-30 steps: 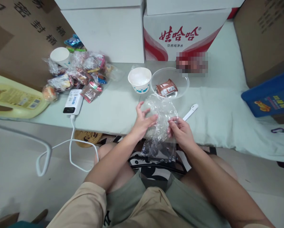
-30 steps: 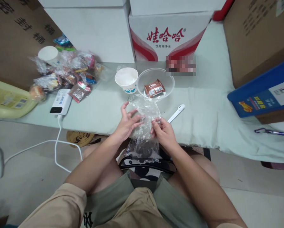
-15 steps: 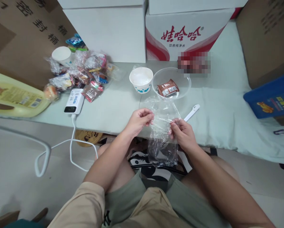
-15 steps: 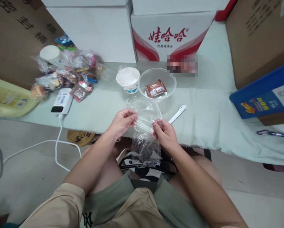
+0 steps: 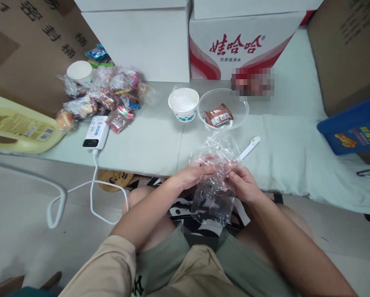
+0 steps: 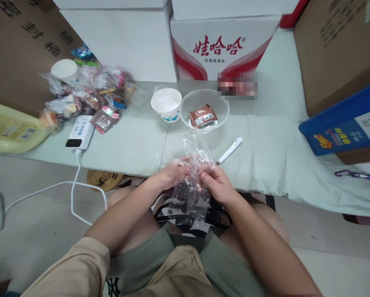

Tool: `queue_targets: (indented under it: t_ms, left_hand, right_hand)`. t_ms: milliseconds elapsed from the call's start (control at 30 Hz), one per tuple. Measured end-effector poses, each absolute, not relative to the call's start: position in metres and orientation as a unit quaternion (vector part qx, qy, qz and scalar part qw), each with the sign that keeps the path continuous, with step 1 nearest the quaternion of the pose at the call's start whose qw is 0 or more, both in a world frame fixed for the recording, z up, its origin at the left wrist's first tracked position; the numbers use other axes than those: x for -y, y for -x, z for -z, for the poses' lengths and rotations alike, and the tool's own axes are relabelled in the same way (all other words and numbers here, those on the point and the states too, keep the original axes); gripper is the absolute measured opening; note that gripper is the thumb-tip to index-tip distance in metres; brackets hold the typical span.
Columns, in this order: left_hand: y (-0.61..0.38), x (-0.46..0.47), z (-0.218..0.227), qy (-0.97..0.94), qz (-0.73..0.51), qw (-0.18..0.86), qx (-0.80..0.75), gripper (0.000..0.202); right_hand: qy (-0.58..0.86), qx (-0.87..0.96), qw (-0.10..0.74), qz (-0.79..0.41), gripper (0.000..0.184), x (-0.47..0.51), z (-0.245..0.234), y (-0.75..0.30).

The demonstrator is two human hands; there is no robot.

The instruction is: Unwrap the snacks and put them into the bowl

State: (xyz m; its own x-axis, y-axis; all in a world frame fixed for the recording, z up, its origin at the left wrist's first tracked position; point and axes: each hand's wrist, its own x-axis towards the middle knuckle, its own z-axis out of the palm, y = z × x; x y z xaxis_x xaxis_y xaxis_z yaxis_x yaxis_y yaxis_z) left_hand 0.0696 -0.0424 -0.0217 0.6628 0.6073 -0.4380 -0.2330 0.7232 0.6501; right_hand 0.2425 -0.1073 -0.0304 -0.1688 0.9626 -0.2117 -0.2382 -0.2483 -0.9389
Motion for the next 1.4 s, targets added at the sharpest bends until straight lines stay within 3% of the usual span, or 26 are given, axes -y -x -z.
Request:
queue_targets:
  t_ms: [167, 300, 367, 500, 567, 800, 933, 1033, 1133, 1200, 1400]
  left_hand:
    - [-0.068, 0.036, 0.018, -0.395, -0.337, 0.765, -0.380, 0.044]
    - [-0.066, 0.031, 0.014, -0.357, -0.453, 0.715, -0.395, 0.056]
    - [-0.064, 0.028, 0.014, -0.311, -0.408, 0.756, -0.406, 0.060]
    - [-0.059, 0.023, 0.017, -0.287, -0.222, 0.837, -0.409, 0.035]
    - [-0.058, 0.023, 0.018, -0.321, -0.206, 0.835, -0.397, 0.031]
    - [-0.057, 0.034, 0.002, -0.392, -0.404, 0.758, -0.330, 0.052]
    - [-0.046, 0.034, -0.004, -0.427, -0.454, 0.694, -0.361, 0.063]
    - [-0.041, 0.026, 0.002, -0.371, -0.400, 0.749, -0.375, 0.070]
    - [-0.042, 0.018, 0.010, -0.354, -0.266, 0.822, -0.358, 0.044]
    - [-0.045, 0.015, 0.014, -0.364, -0.241, 0.828, -0.351, 0.033]
    - [-0.052, 0.015, 0.014, -0.325, -0.219, 0.849, -0.356, 0.048]
  right_hand:
    - [0.539, 0.342, 0.497, -0.588, 0.044, 0.098, 0.017, -0.242]
    - [0.585, 0.341, 0.470, -0.567, 0.042, 0.092, 0.011, -0.241]
    - [0.591, 0.347, 0.461, -0.564, 0.045, 0.092, 0.011, -0.241]
    - [0.596, 0.357, 0.466, -0.549, 0.047, 0.091, 0.014, -0.241]
    - [0.597, 0.363, 0.467, -0.541, 0.044, 0.091, 0.016, -0.241]
    - [0.554, 0.393, 0.468, -0.565, 0.044, 0.097, 0.015, -0.241]
    - [0.532, 0.398, 0.474, -0.578, 0.048, 0.100, 0.013, -0.239]
    - [0.563, 0.380, 0.476, -0.558, 0.048, 0.094, 0.014, -0.238]
    - [0.579, 0.374, 0.477, -0.546, 0.045, 0.089, 0.015, -0.237]
    - [0.572, 0.376, 0.473, -0.555, 0.043, 0.089, 0.016, -0.237]
    - [0.538, 0.375, 0.464, -0.595, 0.046, 0.093, 0.020, -0.238]
